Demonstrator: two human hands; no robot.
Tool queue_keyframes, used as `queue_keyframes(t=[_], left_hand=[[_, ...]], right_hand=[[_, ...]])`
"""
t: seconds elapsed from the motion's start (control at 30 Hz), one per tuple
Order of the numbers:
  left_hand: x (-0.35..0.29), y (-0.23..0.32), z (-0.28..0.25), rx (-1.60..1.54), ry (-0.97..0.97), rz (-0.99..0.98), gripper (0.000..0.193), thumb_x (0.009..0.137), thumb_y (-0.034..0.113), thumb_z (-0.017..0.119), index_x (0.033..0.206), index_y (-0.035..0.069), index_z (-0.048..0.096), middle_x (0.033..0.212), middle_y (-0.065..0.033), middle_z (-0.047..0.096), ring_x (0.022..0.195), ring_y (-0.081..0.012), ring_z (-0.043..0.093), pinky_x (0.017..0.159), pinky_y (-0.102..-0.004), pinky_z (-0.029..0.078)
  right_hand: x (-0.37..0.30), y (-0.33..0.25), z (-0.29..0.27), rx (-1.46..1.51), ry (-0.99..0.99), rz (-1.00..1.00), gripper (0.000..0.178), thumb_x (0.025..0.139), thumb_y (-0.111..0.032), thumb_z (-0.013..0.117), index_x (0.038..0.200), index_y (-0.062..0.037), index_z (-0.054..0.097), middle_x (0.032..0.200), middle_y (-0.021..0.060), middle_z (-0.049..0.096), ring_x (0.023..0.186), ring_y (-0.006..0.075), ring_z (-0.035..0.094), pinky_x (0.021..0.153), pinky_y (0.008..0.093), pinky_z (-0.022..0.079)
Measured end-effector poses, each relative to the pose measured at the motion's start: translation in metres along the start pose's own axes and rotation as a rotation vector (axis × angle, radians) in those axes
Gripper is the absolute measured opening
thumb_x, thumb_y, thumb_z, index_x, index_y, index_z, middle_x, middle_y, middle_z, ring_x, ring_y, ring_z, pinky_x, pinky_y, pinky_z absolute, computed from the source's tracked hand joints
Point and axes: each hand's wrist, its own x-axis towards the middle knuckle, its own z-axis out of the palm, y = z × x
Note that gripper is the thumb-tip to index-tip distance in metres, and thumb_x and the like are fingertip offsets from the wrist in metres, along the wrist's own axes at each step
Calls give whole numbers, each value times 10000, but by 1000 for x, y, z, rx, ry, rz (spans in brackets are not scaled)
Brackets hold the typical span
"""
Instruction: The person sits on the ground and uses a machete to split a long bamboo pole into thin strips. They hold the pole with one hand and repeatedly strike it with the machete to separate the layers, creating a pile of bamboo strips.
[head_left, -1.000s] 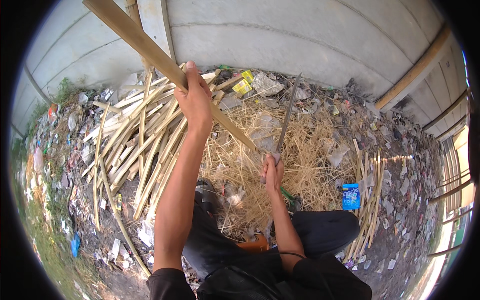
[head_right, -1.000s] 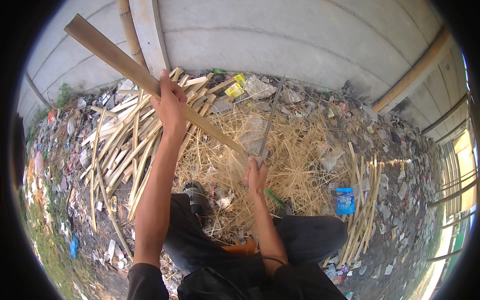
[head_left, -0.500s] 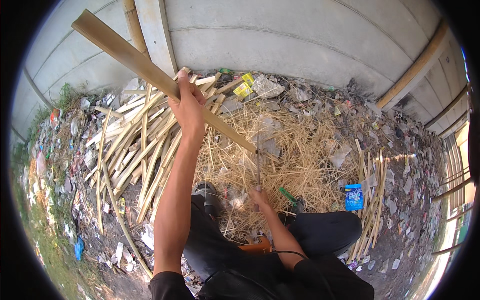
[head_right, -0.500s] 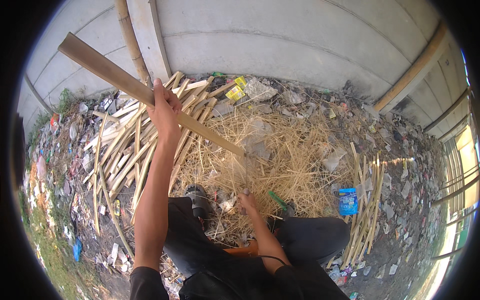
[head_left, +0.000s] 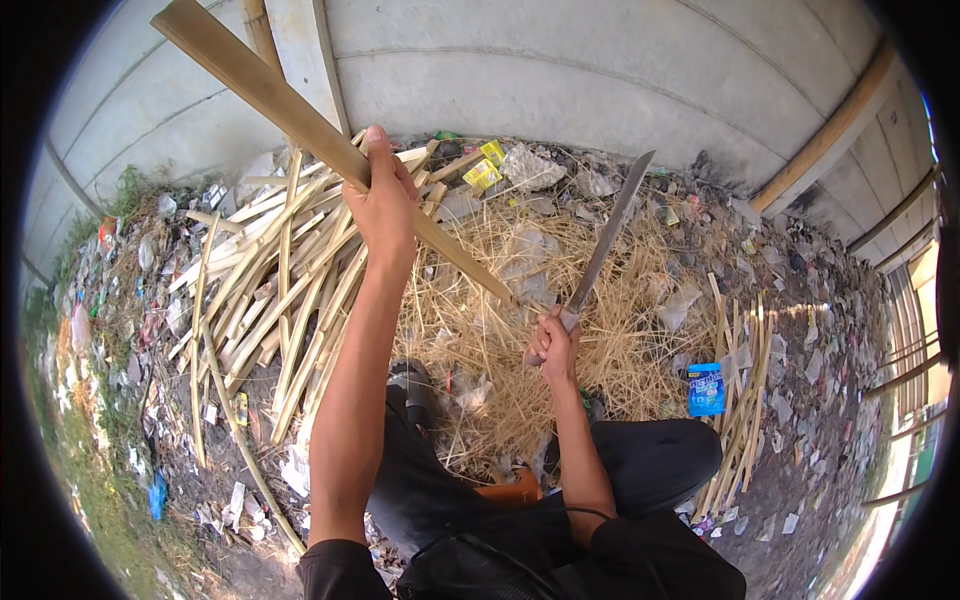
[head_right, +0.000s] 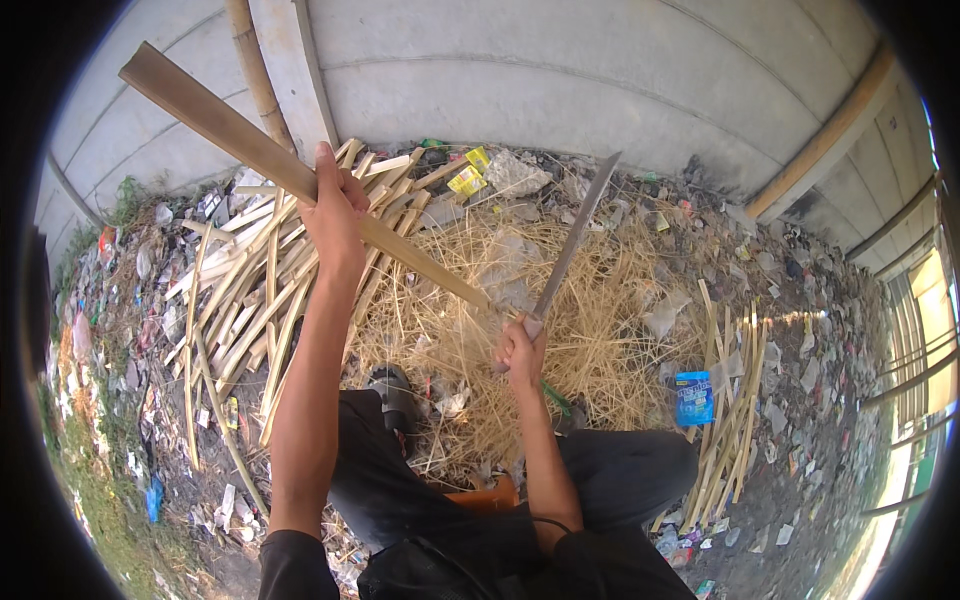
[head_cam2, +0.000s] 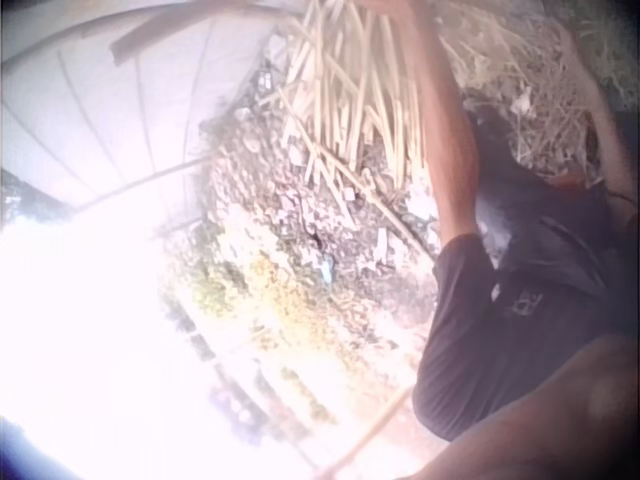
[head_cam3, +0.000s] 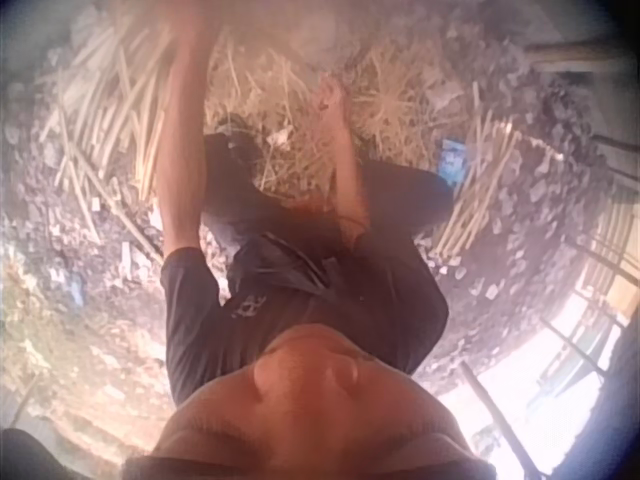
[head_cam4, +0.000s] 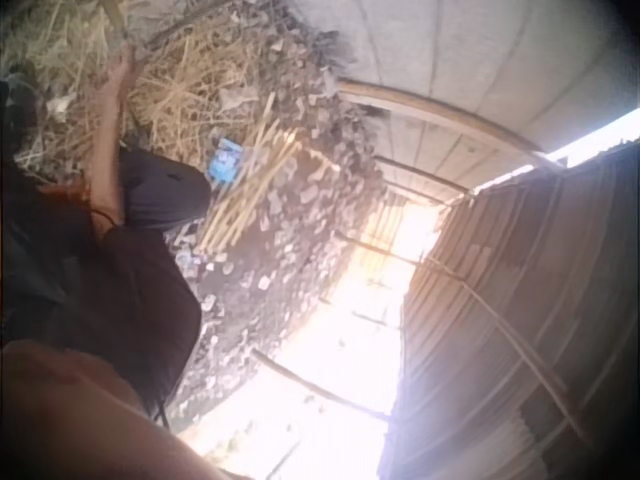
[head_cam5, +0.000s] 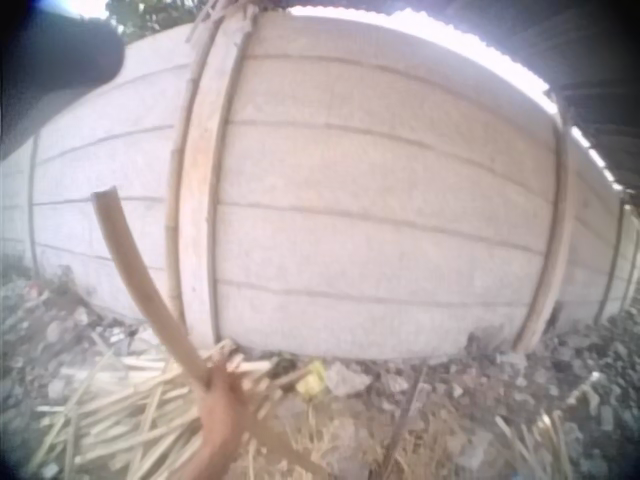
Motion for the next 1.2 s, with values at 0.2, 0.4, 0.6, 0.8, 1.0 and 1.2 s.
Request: queue_keyframes(t=[0.2,0.4,0.6,0.8,1.0,1.2], left_hand=[[5,-4,0,25,41,19,540,1036,488,556,649,150,392,530,28,348,483,-88,338,484,-282,281],[10,-2,-8,-9,8,-8,532,1040,485,551,662,150,384,527,24,346,477,-90,326,471,-289,282],[10,-3,-1,-73,-127,-38,512,1043,462,561,671,150,398,527,24,343,480,-87,317,474,-285,280],[10,-5,-5,-27,-73,-15,481,1049,424,557,692,170,358,536,33,312,476,-84,297,472,-279,250],[12,-7,-10,-2,-3,-22,518,1040,455,561,660,144,399,524,19,355,482,-88,339,489,-283,291],[4,-3,2,-5,28,-34,488,1034,438,584,682,158,395,535,32,350,476,-80,334,472,-280,274]], right_hand=[[-2,45,-3,0,2,-441,223,941,-61,577,803,-140,421,569,-15,405,428,98,380,429,311,327],[-7,178,-98,-545,51,673,267,868,-55,610,711,-143,412,573,-27,410,433,110,393,455,322,346],[-5,155,-129,483,-295,852,250,932,-123,566,711,-145,450,545,-70,370,398,76,333,458,301,362],[-5,93,-65,-308,37,496,219,921,-105,590,737,-116,473,544,-48,386,409,82,357,414,286,324],[2,-49,43,-129,-209,-207,180,910,-33,566,809,-92,429,539,-24,397,410,80,379,409,280,332],[4,53,-13,-141,-29,-310,107,882,-37,561,837,-77,472,547,-9,390,408,89,377,405,280,309]])
